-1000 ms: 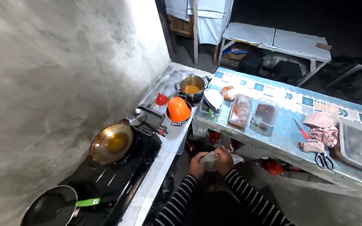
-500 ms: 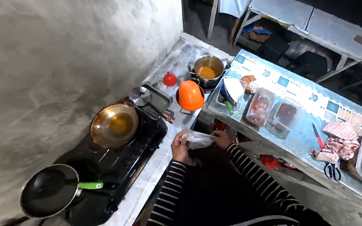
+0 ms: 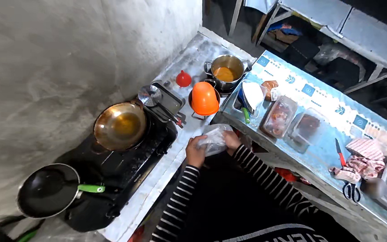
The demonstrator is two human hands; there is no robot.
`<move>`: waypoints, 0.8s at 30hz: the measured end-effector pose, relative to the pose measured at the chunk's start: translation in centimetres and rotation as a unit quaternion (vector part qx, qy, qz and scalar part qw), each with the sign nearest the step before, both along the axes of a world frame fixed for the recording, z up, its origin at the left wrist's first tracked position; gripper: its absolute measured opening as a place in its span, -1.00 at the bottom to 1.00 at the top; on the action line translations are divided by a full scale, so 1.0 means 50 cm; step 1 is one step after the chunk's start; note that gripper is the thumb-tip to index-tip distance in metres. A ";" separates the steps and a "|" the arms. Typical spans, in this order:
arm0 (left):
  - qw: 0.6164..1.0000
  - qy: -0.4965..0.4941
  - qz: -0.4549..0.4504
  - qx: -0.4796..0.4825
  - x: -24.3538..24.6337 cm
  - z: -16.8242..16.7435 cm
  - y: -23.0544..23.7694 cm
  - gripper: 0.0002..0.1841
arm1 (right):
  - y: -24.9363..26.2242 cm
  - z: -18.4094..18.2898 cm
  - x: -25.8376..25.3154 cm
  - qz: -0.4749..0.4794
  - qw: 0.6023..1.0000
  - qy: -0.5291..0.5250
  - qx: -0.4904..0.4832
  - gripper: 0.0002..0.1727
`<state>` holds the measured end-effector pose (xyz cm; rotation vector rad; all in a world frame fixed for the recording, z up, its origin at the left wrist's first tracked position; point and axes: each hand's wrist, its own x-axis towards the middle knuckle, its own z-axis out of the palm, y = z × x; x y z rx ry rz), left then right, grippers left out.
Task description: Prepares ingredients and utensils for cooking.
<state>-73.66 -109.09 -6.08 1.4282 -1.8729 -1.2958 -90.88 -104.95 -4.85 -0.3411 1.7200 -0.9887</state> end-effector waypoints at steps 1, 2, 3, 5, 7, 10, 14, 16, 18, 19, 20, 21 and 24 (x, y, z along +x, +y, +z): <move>1.000 -0.004 0.026 0.002 -0.009 0.001 -0.006 -0.73 | 0.000 0.007 0.000 0.025 1.000 -0.013 -0.003 -0.59; 0.998 -0.002 0.051 0.021 -0.015 0.005 -0.014 -0.74 | 0.001 0.011 -0.005 0.052 0.998 -0.031 -0.010 -0.61; 0.995 0.011 0.077 0.058 -0.019 0.009 -0.022 -0.76 | 0.002 0.014 -0.017 0.079 0.996 -0.046 -0.021 -0.60; 0.973 0.088 0.136 0.162 -0.015 0.013 -0.035 -0.78 | -0.002 0.022 -0.048 0.148 0.987 -0.029 -0.056 -0.54; 0.926 0.192 0.194 0.262 -0.015 0.025 -0.040 -0.77 | -0.017 0.045 -0.063 0.254 0.963 0.080 -0.048 -0.34; 0.847 0.303 0.263 0.349 -0.022 0.053 -0.051 -0.71 | -0.051 0.060 -0.051 0.320 0.904 0.282 -0.003 -0.54; 0.943 0.161 0.208 0.205 -0.008 0.047 -0.054 -0.80 | -0.091 0.060 -0.040 0.268 0.875 0.403 0.013 -0.60; 0.977 0.081 0.132 0.145 0.007 0.043 -0.063 -0.59 | -0.104 0.075 -0.041 0.280 0.860 0.425 -0.014 -0.49; 0.991 0.021 0.088 0.102 0.011 0.039 -0.071 -0.59 | -0.102 0.092 -0.043 0.311 0.842 0.434 -0.076 -0.41; 0.993 0.006 0.081 0.086 0.008 0.038 -0.079 -0.65 | -0.099 0.101 -0.046 0.325 0.826 0.443 -0.123 -0.41; 0.993 0.001 0.084 0.077 0.003 0.039 -0.087 -0.70 | -0.096 0.107 -0.049 0.338 0.802 0.460 -0.178 -0.47; 0.993 -0.002 0.093 0.078 -0.003 0.042 -0.092 -0.73 | -0.090 0.111 -0.052 0.357 0.770 0.480 -0.225 -0.56; 0.985 0.022 0.138 0.105 -0.035 0.047 -0.111 -0.77 | -0.084 0.106 -0.063 0.474 0.662 0.525 -0.249 -0.62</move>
